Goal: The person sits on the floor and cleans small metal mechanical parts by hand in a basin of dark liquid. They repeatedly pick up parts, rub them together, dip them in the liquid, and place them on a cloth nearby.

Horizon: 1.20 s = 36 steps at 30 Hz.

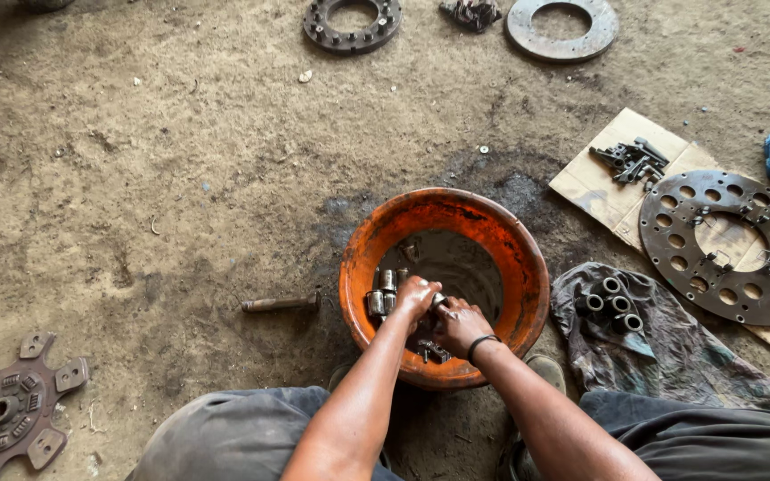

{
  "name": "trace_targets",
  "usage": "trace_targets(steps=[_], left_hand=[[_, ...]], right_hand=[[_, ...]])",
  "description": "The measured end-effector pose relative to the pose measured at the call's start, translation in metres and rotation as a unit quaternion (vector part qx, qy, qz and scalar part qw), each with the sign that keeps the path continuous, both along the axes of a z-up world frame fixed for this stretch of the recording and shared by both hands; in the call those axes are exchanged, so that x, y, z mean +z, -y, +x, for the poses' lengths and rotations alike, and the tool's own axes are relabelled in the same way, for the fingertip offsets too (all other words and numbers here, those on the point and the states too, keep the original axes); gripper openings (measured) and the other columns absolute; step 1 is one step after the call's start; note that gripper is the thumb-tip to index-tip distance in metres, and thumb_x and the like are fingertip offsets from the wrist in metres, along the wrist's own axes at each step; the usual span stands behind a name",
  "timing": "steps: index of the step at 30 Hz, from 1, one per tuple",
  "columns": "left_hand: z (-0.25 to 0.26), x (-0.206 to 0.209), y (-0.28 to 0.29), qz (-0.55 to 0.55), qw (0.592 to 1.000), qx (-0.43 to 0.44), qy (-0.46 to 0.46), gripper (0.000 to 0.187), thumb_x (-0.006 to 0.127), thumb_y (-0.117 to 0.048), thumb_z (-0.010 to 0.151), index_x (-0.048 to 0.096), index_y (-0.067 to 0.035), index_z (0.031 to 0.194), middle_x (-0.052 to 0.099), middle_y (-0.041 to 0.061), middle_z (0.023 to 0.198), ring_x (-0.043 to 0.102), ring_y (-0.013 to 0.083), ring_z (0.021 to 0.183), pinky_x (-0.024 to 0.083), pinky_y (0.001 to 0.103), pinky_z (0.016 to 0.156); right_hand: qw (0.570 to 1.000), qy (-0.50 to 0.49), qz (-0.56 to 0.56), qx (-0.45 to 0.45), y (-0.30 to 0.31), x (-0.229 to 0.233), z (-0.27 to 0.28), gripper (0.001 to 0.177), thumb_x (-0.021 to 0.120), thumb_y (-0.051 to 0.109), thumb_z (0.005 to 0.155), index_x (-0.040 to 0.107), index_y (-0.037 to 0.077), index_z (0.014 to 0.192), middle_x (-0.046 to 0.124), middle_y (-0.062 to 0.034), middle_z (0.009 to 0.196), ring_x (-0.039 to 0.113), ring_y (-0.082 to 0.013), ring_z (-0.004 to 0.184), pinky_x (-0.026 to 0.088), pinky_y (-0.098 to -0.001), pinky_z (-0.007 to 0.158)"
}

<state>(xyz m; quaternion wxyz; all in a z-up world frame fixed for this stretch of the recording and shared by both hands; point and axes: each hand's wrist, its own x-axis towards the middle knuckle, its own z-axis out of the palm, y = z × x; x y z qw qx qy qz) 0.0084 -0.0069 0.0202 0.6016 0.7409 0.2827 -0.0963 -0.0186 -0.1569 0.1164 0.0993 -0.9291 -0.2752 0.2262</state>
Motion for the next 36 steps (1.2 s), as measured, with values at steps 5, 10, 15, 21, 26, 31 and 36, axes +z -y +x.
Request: trace_targets(steps=[5, 10, 15, 21, 26, 31, 36], left_hand=[[-0.002, 0.002, 0.011, -0.236, 0.971, 0.045, -0.008, 0.029, 0.072, -0.034, 0.091, 0.066, -0.010, 0.107, 0.067, 0.004, 0.092, 0.060, 0.0180, 0.083, 0.050, 0.037, 0.076], [-0.001, 0.005, 0.017, -0.323, 0.939, 0.073, 0.092, 0.027, 0.069, -0.031, 0.100, 0.063, -0.006, 0.109, 0.064, 0.003, 0.093, 0.058, 0.0150, 0.088, 0.048, 0.032, 0.083], [0.003, -0.007, 0.012, -0.350, 0.917, 0.095, 0.164, 0.021, 0.070, -0.025, 0.098, 0.064, -0.009, 0.111, 0.063, 0.000, 0.094, 0.056, 0.0120, 0.088, 0.047, 0.029, 0.083], [0.000, -0.012, 0.006, -0.326, 0.921, 0.090, 0.195, 0.020, 0.070, -0.025, 0.098, 0.064, -0.009, 0.110, 0.062, -0.001, 0.095, 0.055, 0.0099, 0.088, 0.047, 0.027, 0.081], [0.001, 0.003, 0.007, -0.305, 0.918, 0.052, 0.250, 0.019, 0.071, -0.023, 0.099, 0.065, -0.009, 0.111, 0.060, -0.003, 0.095, 0.054, 0.0079, 0.087, 0.046, 0.025, 0.078], [0.007, 0.018, 0.000, -0.299, 0.927, 0.074, 0.214, 0.017, 0.073, -0.026, 0.095, 0.068, -0.012, 0.104, 0.063, -0.002, 0.089, 0.057, 0.0080, 0.079, 0.049, 0.025, 0.072], [-0.001, -0.006, -0.003, -0.027, 0.992, 0.049, 0.109, 0.038, 0.081, -0.043, 0.089, 0.073, -0.006, 0.090, 0.072, 0.009, 0.087, 0.064, 0.0198, 0.077, 0.052, 0.036, 0.071]], right_hand=[[0.990, -0.020, 0.115, -0.077, 0.010, -0.020, 0.013, 0.031, 0.068, 0.025, 0.085, 0.069, 0.013, 0.113, 0.073, -0.0138, 0.108, 0.071, -0.0340, 0.099, 0.057, -0.0460, 0.086], [0.958, -0.039, 0.243, -0.146, 0.010, -0.035, 0.036, 0.024, 0.074, 0.022, 0.081, 0.074, 0.004, 0.096, 0.077, -0.0161, 0.088, 0.075, -0.0290, 0.079, 0.058, -0.0420, 0.074], [0.895, -0.200, 0.338, -0.213, -0.001, -0.042, 0.043, 0.021, 0.067, 0.014, 0.082, 0.074, 0.001, 0.098, 0.077, -0.0114, 0.083, 0.072, -0.0180, 0.070, 0.058, -0.0345, 0.066], [0.790, -0.386, 0.398, -0.262, -0.002, -0.032, 0.046, 0.021, 0.061, 0.008, 0.086, 0.068, -0.005, 0.102, 0.072, -0.0116, 0.084, 0.070, -0.0194, 0.068, 0.060, -0.0346, 0.063], [0.604, -0.556, 0.484, -0.302, 0.002, 0.012, 0.037, 0.043, 0.052, 0.001, 0.080, 0.056, 0.006, 0.122, 0.069, -0.0115, 0.096, 0.073, -0.0222, 0.071, 0.064, -0.0416, 0.064], [0.521, -0.592, 0.541, -0.292, 0.005, 0.007, 0.037, 0.047, 0.054, 0.006, 0.078, 0.054, 0.015, 0.124, 0.068, -0.0102, 0.099, 0.072, -0.0204, 0.076, 0.063, -0.0388, 0.063], [0.891, -0.306, 0.295, -0.158, -0.013, -0.063, 0.029, 0.035, 0.068, 0.019, 0.086, 0.064, 0.014, 0.121, 0.072, -0.0145, 0.102, 0.065, -0.0274, 0.083, 0.053, -0.0441, 0.072]])
